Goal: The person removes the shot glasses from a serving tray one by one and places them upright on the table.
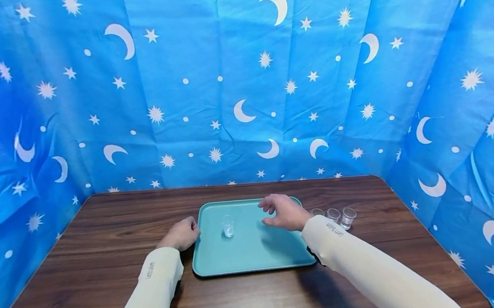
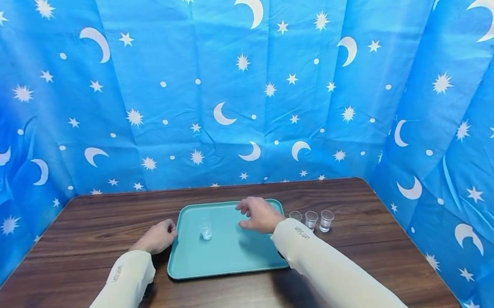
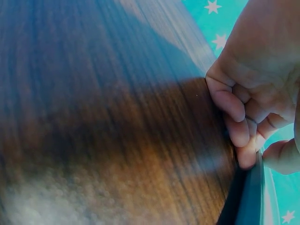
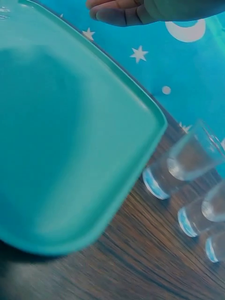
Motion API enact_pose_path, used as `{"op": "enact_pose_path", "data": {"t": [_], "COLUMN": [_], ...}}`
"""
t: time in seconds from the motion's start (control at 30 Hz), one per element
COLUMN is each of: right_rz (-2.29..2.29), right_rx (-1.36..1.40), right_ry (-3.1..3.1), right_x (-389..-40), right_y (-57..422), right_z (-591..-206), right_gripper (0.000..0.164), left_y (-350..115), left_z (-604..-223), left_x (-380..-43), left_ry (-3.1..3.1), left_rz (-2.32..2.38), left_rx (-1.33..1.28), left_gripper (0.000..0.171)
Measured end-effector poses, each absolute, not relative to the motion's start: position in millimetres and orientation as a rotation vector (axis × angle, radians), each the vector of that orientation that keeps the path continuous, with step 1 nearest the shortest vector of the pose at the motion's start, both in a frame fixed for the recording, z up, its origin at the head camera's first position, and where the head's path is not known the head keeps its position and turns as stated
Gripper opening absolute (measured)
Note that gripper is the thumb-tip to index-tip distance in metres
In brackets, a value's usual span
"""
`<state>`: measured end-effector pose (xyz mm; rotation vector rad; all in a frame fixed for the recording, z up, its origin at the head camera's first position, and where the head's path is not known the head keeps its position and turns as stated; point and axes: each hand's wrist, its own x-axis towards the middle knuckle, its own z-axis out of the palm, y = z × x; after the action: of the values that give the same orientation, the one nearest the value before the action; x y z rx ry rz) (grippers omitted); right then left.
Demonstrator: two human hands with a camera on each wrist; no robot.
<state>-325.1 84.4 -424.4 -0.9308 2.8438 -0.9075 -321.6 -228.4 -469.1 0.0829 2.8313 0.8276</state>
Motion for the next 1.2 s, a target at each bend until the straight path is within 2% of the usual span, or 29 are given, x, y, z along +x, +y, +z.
{"op": "enact_pose_path", "data": {"t": [0.37,0.63,0.97,1.2], "right_rz": [-0.884,-0.853,-0.856,-0.82], "right_rx": [-0.887,-0.858,-0.841,-0.89], "right_ry": [2.871,2.847,2.839,2.847], "right_x": [-322.5,-322.9,-324.7,-325.9], "right_y": [49.6,24.4,10.0,2.2], "right_z": [-432.0,-436.0,-441.9,-444.1], "right_gripper": [0.033,0.04,0.042,0.038], "left_y": [-224.6,-225.0,-224.8,-227.0], "left_z": [-462.4,-467.8,-468.8,-464.5], "left_x": [-315.8,-317.4,-317.6,-313.8], "left_ry": [2.832,2.83,2.828,2.834], "left_rz": [0.851,0.85,0.865,0.872], "left_rx": [0.107,0.106,0.101,0.086], "left_gripper": [0.015,0.014,0.014,0.014]}}
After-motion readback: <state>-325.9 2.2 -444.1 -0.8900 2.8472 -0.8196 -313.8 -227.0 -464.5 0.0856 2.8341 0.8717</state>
